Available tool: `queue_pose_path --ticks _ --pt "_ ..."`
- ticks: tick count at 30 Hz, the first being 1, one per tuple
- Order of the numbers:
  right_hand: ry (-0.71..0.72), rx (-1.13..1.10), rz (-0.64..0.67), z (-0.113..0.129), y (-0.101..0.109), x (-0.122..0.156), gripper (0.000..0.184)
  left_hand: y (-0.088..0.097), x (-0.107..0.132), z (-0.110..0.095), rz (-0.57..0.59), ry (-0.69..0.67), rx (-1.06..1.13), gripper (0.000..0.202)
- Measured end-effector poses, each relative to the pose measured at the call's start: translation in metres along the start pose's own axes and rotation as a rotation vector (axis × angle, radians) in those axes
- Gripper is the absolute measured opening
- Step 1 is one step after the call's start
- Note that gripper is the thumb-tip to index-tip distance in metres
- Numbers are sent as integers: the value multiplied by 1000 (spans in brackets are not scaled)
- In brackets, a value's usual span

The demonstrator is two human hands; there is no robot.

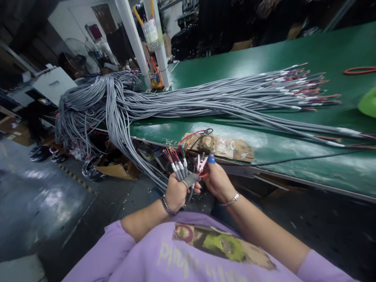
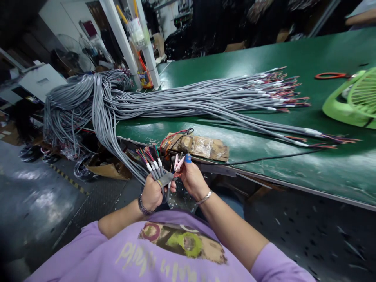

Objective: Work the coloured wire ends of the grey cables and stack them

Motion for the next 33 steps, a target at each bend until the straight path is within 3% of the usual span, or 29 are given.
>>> queue_pose_path --ticks 4,9,14,22,27,33 --pt "-158 -188 86 -4 1 -6 49 1 1 2 10 2 9 46" --pt "-163 -266 45 -4 5 -12 36 2 3 5 13 0 -4 46" --pt "-155 -244 11 -5 0 -8 41 2 3 7 17 17 -8 47" --pt "-184 -27 136 -7 14 12 61 8 8 10 27 28 -14 46" --pt "-186 199 145 -6 20 30 46 15 13 13 70 24 -82 46" --pt "-170 421 174 5 8 37 41 15 16 11 219 68 -147 39"
Point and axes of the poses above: each hand's wrist, its own x-axis away from the middle knuckle, its own y-axis out of the back of the hand, z = x × y, the point moved 2 cm from there along -x, towards the middle knuckle, and after that the axes turned 12 degrees about -y, right-handed, at the moved point
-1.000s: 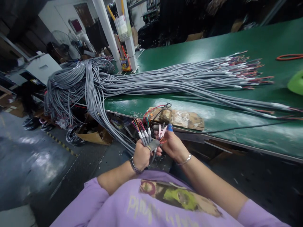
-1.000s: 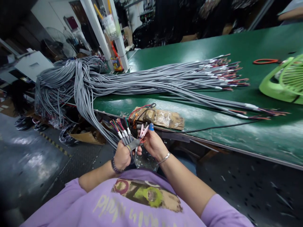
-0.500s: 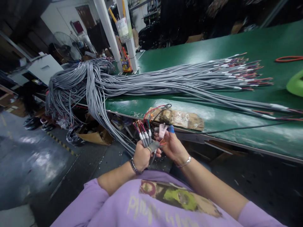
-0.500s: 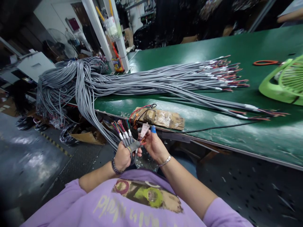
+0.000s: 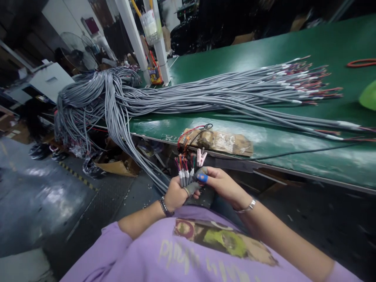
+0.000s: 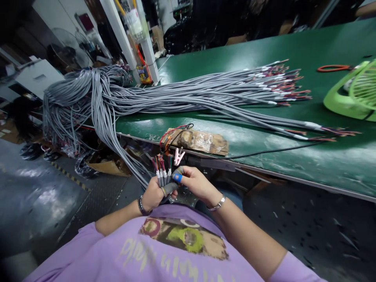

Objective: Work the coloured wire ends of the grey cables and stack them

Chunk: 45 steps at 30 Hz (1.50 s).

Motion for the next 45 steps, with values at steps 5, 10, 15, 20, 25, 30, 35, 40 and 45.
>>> queue_pose_path --ticks 5,10,15,20,25,30,35,40,45 --pt "10 136 -17 0 1 -1 39 1 -2 0 81 83 -17 39" --pt "85 58 -209 -11 14 1 42 4 -5 1 -63 21 47 43" --pt "80 -97 -258 -26 -1 10 38 1 -6 2 -128 3 77 47" --pt "91 -145 -215 -25 -13 8 34 1 -4 -2 -16 14 44 42" --pt "69 69 -126 -9 -10 0 34 9 -1 2 81 6 -22 37" --pt "41 -62 -62 -10 -14 -4 36 13 -2 13 -75 16 64 44" --pt "67 -78 -144 -12 -11 -6 42 12 -5 11 -176 7 125 48" --pt "86 -2 -279 -11 -5 -5 43 11 -6 6 -248 -11 147 48" --pt "77 -37 -271 -15 -5 -3 43 11 -7 6 -285 -30 162 47"
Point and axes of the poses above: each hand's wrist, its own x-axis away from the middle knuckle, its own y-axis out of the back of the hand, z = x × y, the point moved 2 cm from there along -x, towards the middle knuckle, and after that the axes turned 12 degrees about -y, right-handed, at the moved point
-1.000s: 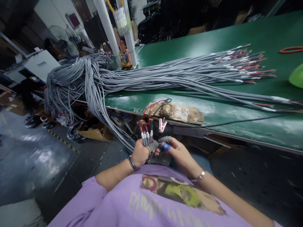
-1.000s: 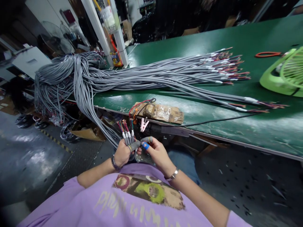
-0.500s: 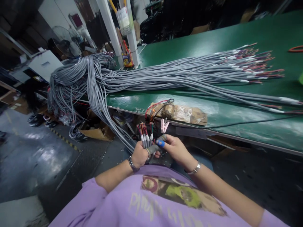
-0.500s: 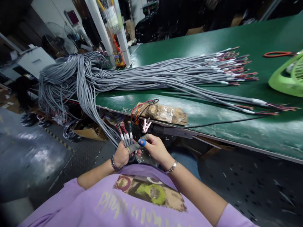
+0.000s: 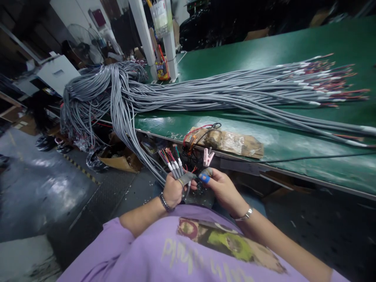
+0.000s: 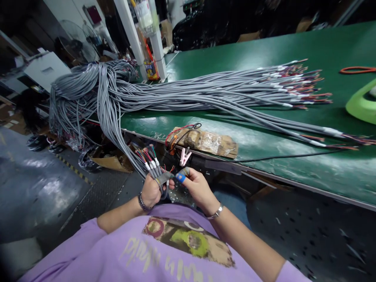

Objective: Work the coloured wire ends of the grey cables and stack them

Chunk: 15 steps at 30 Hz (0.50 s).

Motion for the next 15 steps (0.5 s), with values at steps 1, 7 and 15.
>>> queue_pose_path --ticks 1,7,15 --pt "-2 -13 8 0 0 0 42 0 0 0 4 1 -1 47" --pt "-59 -9 139 9 -3 0 37 2 2 5 67 28 -24 48" --pt "-119 -6 246 1 -13 4 37 1 5 5 310 85 -124 42"
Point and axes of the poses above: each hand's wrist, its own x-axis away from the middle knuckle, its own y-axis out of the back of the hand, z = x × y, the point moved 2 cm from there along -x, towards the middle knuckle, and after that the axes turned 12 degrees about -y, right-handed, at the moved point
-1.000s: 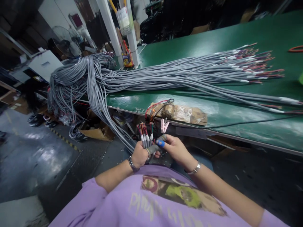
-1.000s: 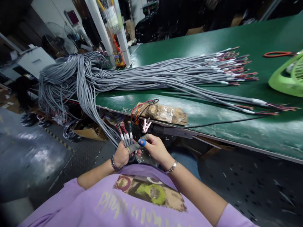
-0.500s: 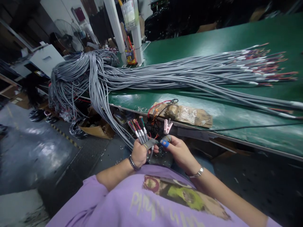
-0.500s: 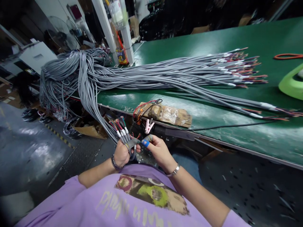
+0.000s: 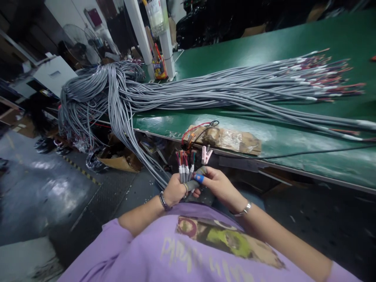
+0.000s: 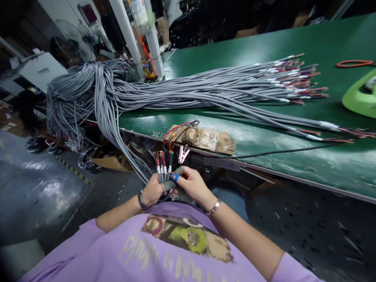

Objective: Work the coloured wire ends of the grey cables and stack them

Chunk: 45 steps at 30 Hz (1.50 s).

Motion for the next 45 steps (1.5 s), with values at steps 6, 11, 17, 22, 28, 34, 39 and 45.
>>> queue_pose_path --ticks 6,11,17,22,28,34,39,45 --pt "94 23 -387 -8 21 -8 36 0 1 -2 -67 -4 43 45" --pt "54 -40 -348 3 25 -1 40 3 1 -1 -112 -8 57 47" --pt "1 16 -45 9 0 8 41 4 1 4 -82 -37 13 49" --pt "3 -8 -34 3 -1 2 40 4 2 6 -70 -37 -8 47" --pt "-3 -1 -60 -2 2 -1 38 4 3 6 -67 -48 -17 46" --pt "8 -45 -81 -6 5 0 39 4 1 5 -128 -56 -5 48" --pt "-29 -52 -139 -5 5 2 43 3 0 2 -162 -50 9 48" --pt "30 -132 -283 -8 20 -4 39 1 2 -11 -182 -27 91 48"
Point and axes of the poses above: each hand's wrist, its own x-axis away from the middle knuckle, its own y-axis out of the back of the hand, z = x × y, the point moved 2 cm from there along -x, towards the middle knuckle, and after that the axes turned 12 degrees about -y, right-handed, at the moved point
